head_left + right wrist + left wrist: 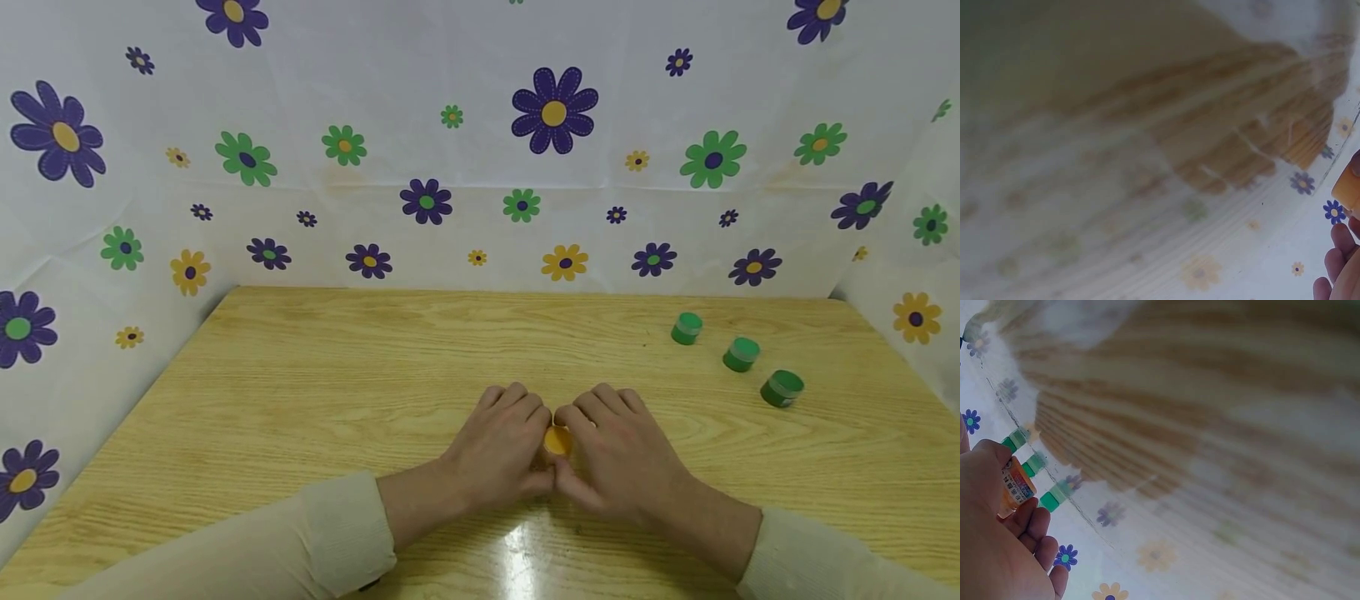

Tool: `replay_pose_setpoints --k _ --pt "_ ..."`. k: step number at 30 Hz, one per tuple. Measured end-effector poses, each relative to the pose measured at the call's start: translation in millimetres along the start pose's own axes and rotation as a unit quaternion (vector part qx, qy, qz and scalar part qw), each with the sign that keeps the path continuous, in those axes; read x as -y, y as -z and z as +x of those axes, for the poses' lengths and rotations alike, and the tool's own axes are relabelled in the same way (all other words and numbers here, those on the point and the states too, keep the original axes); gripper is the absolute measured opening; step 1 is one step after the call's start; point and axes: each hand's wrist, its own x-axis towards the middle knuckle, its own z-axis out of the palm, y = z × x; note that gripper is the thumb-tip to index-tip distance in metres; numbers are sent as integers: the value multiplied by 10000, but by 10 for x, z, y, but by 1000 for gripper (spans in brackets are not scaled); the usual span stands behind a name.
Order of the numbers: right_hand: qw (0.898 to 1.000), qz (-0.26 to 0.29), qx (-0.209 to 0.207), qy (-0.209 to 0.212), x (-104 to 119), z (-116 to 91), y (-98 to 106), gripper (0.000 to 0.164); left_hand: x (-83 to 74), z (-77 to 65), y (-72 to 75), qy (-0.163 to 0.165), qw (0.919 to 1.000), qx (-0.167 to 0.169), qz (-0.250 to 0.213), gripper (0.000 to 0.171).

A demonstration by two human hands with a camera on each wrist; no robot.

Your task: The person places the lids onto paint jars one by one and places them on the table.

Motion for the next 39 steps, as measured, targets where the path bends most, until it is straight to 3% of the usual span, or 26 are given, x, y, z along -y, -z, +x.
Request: replay_pose_setpoints --k 12,39 --pt "9999 -123 61 4 -3 12 2 32 10 0 -12 -39 9999 -96 33 40" --pt "9997 -196 -123 53 -11 0 -23 39 9 -10 2 -103 9998 142 77 44"
